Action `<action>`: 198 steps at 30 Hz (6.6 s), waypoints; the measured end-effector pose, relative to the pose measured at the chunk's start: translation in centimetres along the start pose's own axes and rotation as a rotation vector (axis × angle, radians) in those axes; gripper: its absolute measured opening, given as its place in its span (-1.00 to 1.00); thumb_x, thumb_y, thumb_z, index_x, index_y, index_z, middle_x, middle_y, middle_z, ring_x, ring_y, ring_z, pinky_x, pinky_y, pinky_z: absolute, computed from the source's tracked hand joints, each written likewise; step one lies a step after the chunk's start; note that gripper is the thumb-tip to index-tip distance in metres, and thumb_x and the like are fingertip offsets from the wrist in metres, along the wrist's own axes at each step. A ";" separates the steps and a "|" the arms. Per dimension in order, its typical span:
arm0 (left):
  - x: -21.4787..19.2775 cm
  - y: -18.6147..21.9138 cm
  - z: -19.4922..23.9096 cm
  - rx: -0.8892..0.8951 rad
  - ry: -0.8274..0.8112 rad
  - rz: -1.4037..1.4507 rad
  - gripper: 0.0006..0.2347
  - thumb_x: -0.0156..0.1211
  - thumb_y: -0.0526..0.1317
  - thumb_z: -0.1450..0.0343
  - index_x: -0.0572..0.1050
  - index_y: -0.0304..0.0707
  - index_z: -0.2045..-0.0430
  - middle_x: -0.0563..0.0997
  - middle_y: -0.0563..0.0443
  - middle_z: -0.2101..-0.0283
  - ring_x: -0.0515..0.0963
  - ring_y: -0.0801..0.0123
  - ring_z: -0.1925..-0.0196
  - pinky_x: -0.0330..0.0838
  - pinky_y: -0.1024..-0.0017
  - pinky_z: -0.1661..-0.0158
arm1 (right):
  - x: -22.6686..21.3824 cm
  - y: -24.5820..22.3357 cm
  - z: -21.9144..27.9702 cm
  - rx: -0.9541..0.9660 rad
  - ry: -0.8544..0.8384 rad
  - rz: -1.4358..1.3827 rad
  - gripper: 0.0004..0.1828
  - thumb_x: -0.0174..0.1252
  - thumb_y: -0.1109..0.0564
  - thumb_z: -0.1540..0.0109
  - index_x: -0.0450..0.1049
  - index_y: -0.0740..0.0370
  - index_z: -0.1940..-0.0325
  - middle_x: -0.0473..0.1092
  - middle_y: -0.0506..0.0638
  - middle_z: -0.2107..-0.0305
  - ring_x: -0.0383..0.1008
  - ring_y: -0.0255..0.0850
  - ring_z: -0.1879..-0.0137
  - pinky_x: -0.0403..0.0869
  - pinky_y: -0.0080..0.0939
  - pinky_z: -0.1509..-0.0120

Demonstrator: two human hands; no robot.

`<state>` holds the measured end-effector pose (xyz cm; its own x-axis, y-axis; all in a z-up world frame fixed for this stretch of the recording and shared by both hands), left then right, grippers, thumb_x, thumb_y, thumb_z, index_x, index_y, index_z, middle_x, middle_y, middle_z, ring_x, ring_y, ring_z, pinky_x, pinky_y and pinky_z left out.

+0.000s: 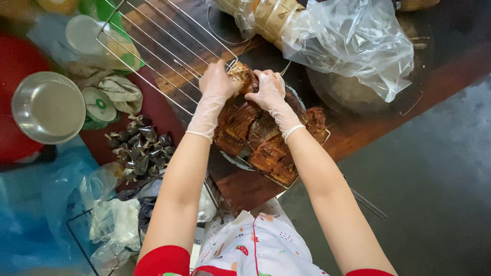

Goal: The person takes a metal grill rack containing pieces of grilled meat, removes the skewers by hand, and places the meat into a plastic bag.

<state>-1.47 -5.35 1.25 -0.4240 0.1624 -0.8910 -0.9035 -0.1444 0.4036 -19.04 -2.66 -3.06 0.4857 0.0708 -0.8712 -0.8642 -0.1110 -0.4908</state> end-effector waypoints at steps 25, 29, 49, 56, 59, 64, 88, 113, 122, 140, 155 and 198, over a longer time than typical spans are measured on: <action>1.7 1.5 -1.8 0.132 0.018 0.161 -0.67 0.42 -0.01 -0.13 0.63 0.07 0.26 0.64 -0.10 0.14 0.62 0.05 0.03 0.48 0.19 0.03 | 1.2 2.4 -1.2 -0.058 0.099 -0.232 -0.34 0.54 0.00 0.10 0.53 0.18 -0.04 0.43 0.16 0.08 0.41 0.09 -0.13 0.38 -0.03 -0.27; 1.3 0.6 -1.8 0.189 -0.001 0.228 -0.66 0.41 -0.03 -0.15 0.62 0.07 0.22 0.65 -0.07 0.10 0.62 0.07 -0.02 0.47 0.20 -0.03 | 2.3 3.3 -1.5 -0.046 0.074 -0.225 -0.32 0.52 -0.01 0.10 0.51 0.18 -0.06 0.45 0.14 0.10 0.43 0.07 -0.11 0.38 -0.03 -0.27; 3.2 -2.4 -2.1 0.196 -0.003 0.519 -0.70 0.39 -0.26 -0.17 0.61 -0.23 0.23 0.72 -0.05 0.21 0.70 0.30 0.17 0.58 0.36 0.06 | 2.2 1.5 -1.4 0.046 0.131 -0.131 -0.49 0.42 -0.13 -0.05 0.59 -0.03 -0.06 0.50 0.03 0.15 0.45 0.03 -0.08 0.39 0.02 -0.17; 1.0 -1.4 -1.6 0.311 0.105 0.377 -0.27 0.60 -0.13 -0.07 0.38 -0.40 -0.12 0.58 -0.29 -0.03 0.59 0.03 -0.06 0.44 0.22 -0.06 | 3.9 3.1 -2.5 0.006 0.107 -0.144 -0.51 0.42 -0.12 -0.06 0.58 0.03 -0.03 0.51 0.05 0.13 0.45 0.06 -0.09 0.38 0.05 -0.19; 0.6 -2.2 -0.3 0.187 -0.045 0.128 -0.25 0.64 -0.05 -0.07 0.41 -0.37 -0.11 0.59 -0.29 -0.03 0.59 -0.01 -0.06 0.43 0.16 -0.08 | 3.5 2.7 -2.0 -0.012 0.109 -0.169 -0.54 0.40 -0.10 -0.10 0.57 0.04 -0.03 0.52 0.06 0.11 0.47 0.04 -0.12 0.40 0.01 -0.24; 2.9 -3.7 1.2 -0.068 -0.040 0.100 -0.48 0.57 -0.08 -0.12 0.54 -0.28 0.09 0.65 -0.17 0.07 0.67 0.11 0.06 0.52 0.22 0.00 | -1.0 -3.1 -0.3 -0.350 0.280 0.234 -0.16 0.40 0.11 0.19 0.57 -0.05 -0.24 0.41 0.18 -0.06 0.40 0.12 -0.13 0.36 0.11 -0.17; 5.5 -5.4 2.3 0.049 0.317 0.251 -0.56 0.62 -0.16 -0.08 0.56 -0.29 0.26 0.62 -0.22 0.21 0.61 -0.09 0.13 0.50 0.10 0.10 | 1.2 -5.4 0.0 -0.077 -0.005 0.043 -0.38 0.44 0.03 -0.02 0.49 -0.33 -0.15 0.26 0.11 -0.15 0.25 0.10 -0.26 0.26 0.12 -0.31; 3.9 -6.4 3.2 0.059 0.203 0.409 -0.57 0.66 -0.16 -0.03 0.53 -0.29 0.37 0.60 -0.17 0.21 0.64 0.06 0.15 0.53 0.24 0.08 | 0.6 -4.6 -0.1 -0.062 -0.035 -0.014 -0.39 0.39 -0.02 -0.11 0.49 -0.38 -0.25 0.27 0.12 -0.20 0.22 0.10 -0.31 0.23 0.10 -0.37; 5.2 -5.5 2.6 -0.054 0.221 0.364 -0.55 0.66 -0.12 -0.04 0.49 -0.30 0.40 0.66 -0.21 0.30 0.67 0.00 0.21 0.54 0.20 0.17 | 1.0 -4.9 0.0 -0.029 0.011 -0.034 -0.35 0.48 -0.06 -0.02 0.48 -0.31 -0.19 0.29 0.07 -0.18 0.24 0.08 -0.32 0.24 0.11 -0.37; 5.6 -5.4 3.7 0.126 0.357 0.382 -0.66 0.57 -0.21 -0.09 0.47 -0.32 0.46 0.57 -0.25 0.34 0.60 -0.10 0.23 0.49 0.11 0.17 | 1.8 -4.2 0.1 -0.022 0.033 0.001 -0.30 0.47 -0.05 -0.04 0.45 -0.32 -0.26 0.29 0.05 -0.17 0.25 0.04 -0.29 0.24 0.08 -0.35; 3.9 -5.8 4.7 0.192 0.288 0.406 -0.63 0.58 -0.20 -0.09 0.46 -0.31 0.45 0.59 -0.24 0.32 0.62 -0.02 0.20 0.52 0.19 0.14 | 1.5 -4.4 -0.2 -0.019 0.025 0.011 -0.30 0.47 -0.04 -0.03 0.45 -0.32 -0.25 0.28 0.04 -0.13 0.24 0.06 -0.26 0.25 0.09 -0.33; 2.2 -8.9 5.7 -0.022 -0.014 0.268 -0.36 0.63 -0.02 -0.04 0.43 -0.31 0.10 0.63 -0.23 0.09 0.61 -0.04 0.00 0.50 0.15 0.02 | 1.8 -6.8 9.2 -0.258 0.100 0.109 -0.51 0.52 0.09 0.13 0.60 0.01 0.13 0.35 0.14 -0.19 0.30 0.20 -0.20 0.36 0.11 -0.18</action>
<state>5.30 1.83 -3.13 -0.6487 0.1289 -0.7500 -0.7574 -0.2050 0.6199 -13.47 7.38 -1.19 0.4133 -0.0523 -0.9091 -0.8562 -0.3621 -0.3684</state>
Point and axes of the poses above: each hand's wrist, its own z-axis away from the middle knuckle, its own x-axis out of the palm, y = z × x, the point moved 4 cm from there along -z, towards the middle knuckle
